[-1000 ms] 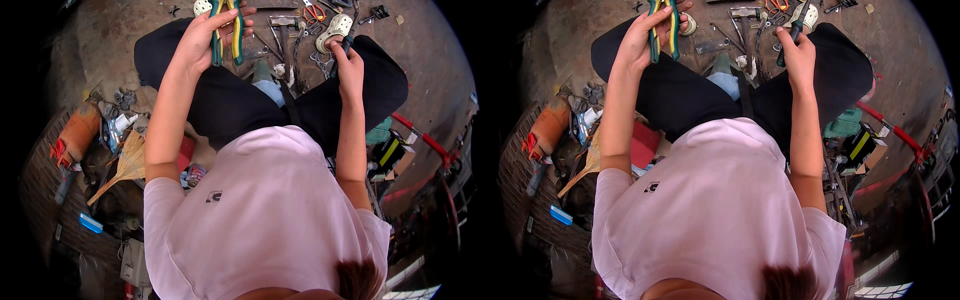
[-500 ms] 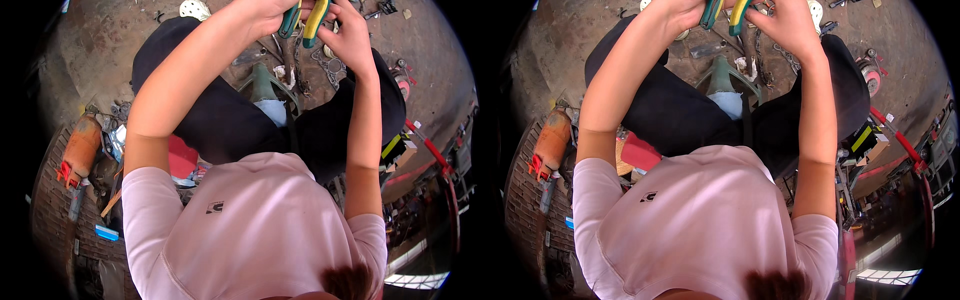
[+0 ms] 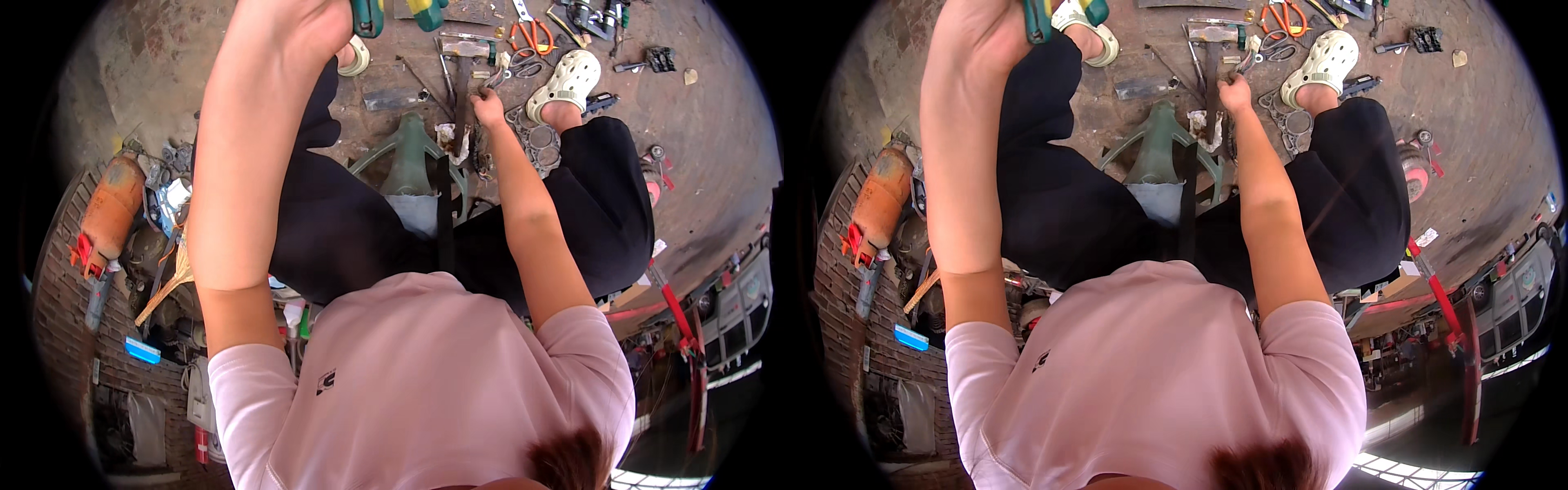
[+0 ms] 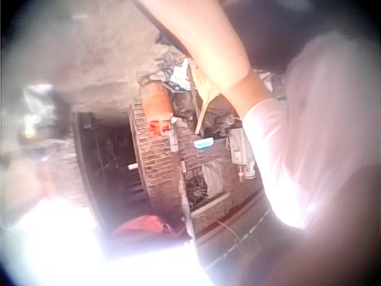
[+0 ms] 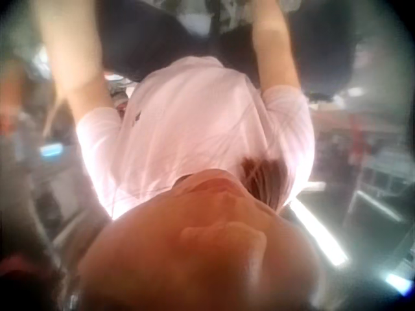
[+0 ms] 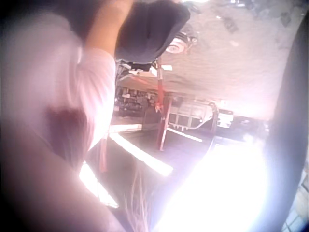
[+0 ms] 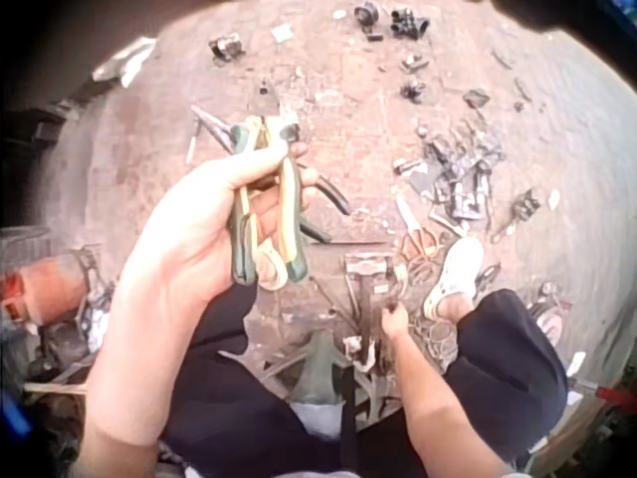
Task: The person sits on the floor and uses a hammer, sandpaper, and pliers to shape and smooth a small metal piece. They repeatedly bend and adjust the piece with pliers while seated.
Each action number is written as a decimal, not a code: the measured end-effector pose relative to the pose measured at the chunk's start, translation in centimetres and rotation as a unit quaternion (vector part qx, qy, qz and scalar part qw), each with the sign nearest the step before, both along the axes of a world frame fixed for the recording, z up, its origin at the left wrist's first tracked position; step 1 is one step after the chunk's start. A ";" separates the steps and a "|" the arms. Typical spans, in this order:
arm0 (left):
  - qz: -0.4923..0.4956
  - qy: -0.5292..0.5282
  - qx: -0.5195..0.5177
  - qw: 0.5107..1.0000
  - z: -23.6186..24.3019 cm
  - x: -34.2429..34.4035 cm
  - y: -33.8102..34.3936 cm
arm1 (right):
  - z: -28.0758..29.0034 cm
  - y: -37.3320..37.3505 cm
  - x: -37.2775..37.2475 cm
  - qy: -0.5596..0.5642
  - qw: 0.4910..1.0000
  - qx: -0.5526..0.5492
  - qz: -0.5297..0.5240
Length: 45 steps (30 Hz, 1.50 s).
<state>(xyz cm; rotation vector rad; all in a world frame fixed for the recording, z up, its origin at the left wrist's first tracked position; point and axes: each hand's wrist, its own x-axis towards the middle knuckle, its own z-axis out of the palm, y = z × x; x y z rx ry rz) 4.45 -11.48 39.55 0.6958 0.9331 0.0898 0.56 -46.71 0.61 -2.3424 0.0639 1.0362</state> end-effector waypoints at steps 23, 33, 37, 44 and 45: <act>0.024 0.016 -0.029 0.999 -0.6 1.6 -1.6 | -4.0 5.6 -0.1 0.016 0.927 -0.217 -0.306; 0.021 0.026 -0.023 0.999 -0.8 1.7 -1.8 | -0.4 5.0 -8.8 0.006 0.901 0.030 -0.432; 0.036 0.031 -0.020 0.999 -0.4 2.1 -2.1 | -3.0 0.5 -10.0 0.026 0.922 -0.009 -0.387; 0.013 -0.057 0.007 0.998 1.2 1.6 -2.6 | -3.5 -9.9 -7.2 0.112 0.947 -0.134 -0.271; 0.014 -0.067 -0.010 0.998 1.3 1.6 -2.5 | -2.8 -10.5 -6.5 0.132 0.946 -0.148 -0.258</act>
